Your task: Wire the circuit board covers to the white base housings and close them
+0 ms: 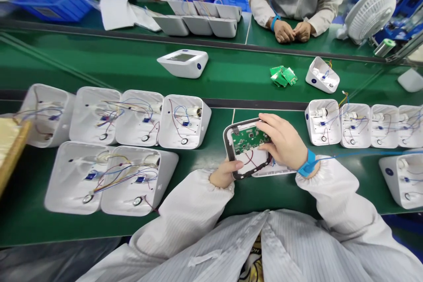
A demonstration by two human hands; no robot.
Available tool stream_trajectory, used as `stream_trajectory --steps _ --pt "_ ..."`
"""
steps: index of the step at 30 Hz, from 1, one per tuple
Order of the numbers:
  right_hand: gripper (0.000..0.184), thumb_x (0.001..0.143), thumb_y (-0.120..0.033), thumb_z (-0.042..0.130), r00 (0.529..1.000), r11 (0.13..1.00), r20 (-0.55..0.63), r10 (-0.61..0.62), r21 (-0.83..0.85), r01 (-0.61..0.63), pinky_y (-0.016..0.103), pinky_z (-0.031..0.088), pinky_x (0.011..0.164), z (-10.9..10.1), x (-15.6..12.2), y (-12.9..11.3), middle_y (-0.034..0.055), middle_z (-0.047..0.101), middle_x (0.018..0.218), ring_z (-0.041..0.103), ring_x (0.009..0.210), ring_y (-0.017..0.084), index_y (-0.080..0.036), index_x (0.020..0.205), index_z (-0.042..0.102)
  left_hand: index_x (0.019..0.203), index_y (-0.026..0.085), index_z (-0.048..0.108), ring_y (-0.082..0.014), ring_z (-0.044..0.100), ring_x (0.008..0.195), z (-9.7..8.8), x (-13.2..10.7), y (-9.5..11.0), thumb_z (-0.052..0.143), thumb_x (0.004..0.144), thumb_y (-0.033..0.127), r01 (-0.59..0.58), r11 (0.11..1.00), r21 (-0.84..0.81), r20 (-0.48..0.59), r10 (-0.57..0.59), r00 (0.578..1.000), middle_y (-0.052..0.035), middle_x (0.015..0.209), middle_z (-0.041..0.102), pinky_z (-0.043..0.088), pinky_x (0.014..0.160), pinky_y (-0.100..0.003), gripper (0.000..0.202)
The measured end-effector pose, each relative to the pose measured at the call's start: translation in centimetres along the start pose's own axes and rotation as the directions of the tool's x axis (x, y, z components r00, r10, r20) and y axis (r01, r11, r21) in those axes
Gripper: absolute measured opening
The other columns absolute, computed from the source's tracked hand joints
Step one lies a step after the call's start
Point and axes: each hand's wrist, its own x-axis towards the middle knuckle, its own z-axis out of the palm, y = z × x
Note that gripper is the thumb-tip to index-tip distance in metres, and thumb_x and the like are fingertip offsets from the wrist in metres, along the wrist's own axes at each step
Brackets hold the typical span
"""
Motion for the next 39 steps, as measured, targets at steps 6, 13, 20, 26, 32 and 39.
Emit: stream_trajectory --steps 6,13,20,26,32,39 --pt "0.061 0.090 -0.047 0.065 0.980 0.980 -0.055 0.192 0.067 -0.189 0.050 0.050 0.103 0.1 -0.6 -0.5 0.0160 0.057 0.139 0.057 0.126 0.030 -0.022 0.141 0.043 0.113 0.017 0.070 -0.0373 0.062 0.113 -0.1 -0.3 0.4 0.088 0.057 0.045 -0.025 0.996 0.082 -0.016 0.027 1.000 -0.0108 0.109 0.071 0.041 0.108 -0.052 0.065" --pt "0.026 0.093 -0.050 0.058 0.952 0.930 -0.103 0.288 0.269 -0.253 0.040 0.055 0.078 -0.4 -1.9 -1.5 0.0059 0.069 0.090 0.068 0.087 0.023 -0.024 0.096 0.057 0.097 0.018 0.080 -0.0366 0.060 0.115 -1.1 0.8 3.7 0.061 0.067 0.084 -0.431 0.787 0.442 0.053 0.457 0.888 -0.0134 0.112 0.072 0.040 0.108 -0.048 0.075" --pt "0.034 0.102 -0.017 0.039 0.982 0.960 0.147 -0.122 -0.232 0.154 0.035 0.036 0.072 -0.3 -0.9 -2.6 0.0005 0.071 0.089 0.060 0.089 0.017 -0.024 0.079 0.062 0.141 0.019 0.054 -0.0376 0.037 0.141 -0.6 0.7 3.3 0.075 0.068 0.069 -0.347 0.526 0.777 0.172 0.354 0.920 -0.0164 0.149 0.047 0.021 0.120 -0.049 0.091" --pt "0.022 0.099 -0.010 0.046 0.927 0.889 0.230 -0.295 -0.291 0.355 0.038 0.041 0.084 -0.9 0.5 -3.1 0.0017 0.070 0.096 0.058 0.104 0.020 -0.022 0.091 0.064 0.159 0.021 -0.001 -0.0393 0.023 0.146 0.4 0.2 2.8 0.084 0.063 0.032 -0.333 0.278 0.901 0.267 0.249 0.931 -0.0184 0.158 0.023 0.022 0.119 -0.057 0.129" --pt "0.026 0.095 -0.033 0.061 0.992 0.986 0.055 0.114 -0.125 -0.107 0.036 0.050 0.079 -4.6 1.0 0.9 0.0091 0.067 0.114 0.064 0.096 0.022 -0.020 0.117 0.059 0.157 0.022 0.006 -0.0428 0.021 0.145 -0.7 1.3 1.4 0.073 0.070 0.035 -0.566 0.162 0.808 0.437 0.481 0.760 -0.0185 0.158 0.016 0.025 0.116 -0.063 0.111" --pt "0.016 0.092 -0.028 0.064 0.806 0.862 0.478 0.348 -0.501 -0.075 0.033 0.039 0.064 0.2 1.4 0.8 0.0120 0.065 0.092 0.059 0.087 0.027 -0.013 0.097 0.066 0.154 0.026 0.023 -0.0385 0.039 0.136 -0.5 3.9 -0.7 0.080 0.066 0.058 -0.734 0.394 0.553 0.478 0.572 0.667 -0.0176 0.153 0.027 0.034 0.114 -0.058 0.110"
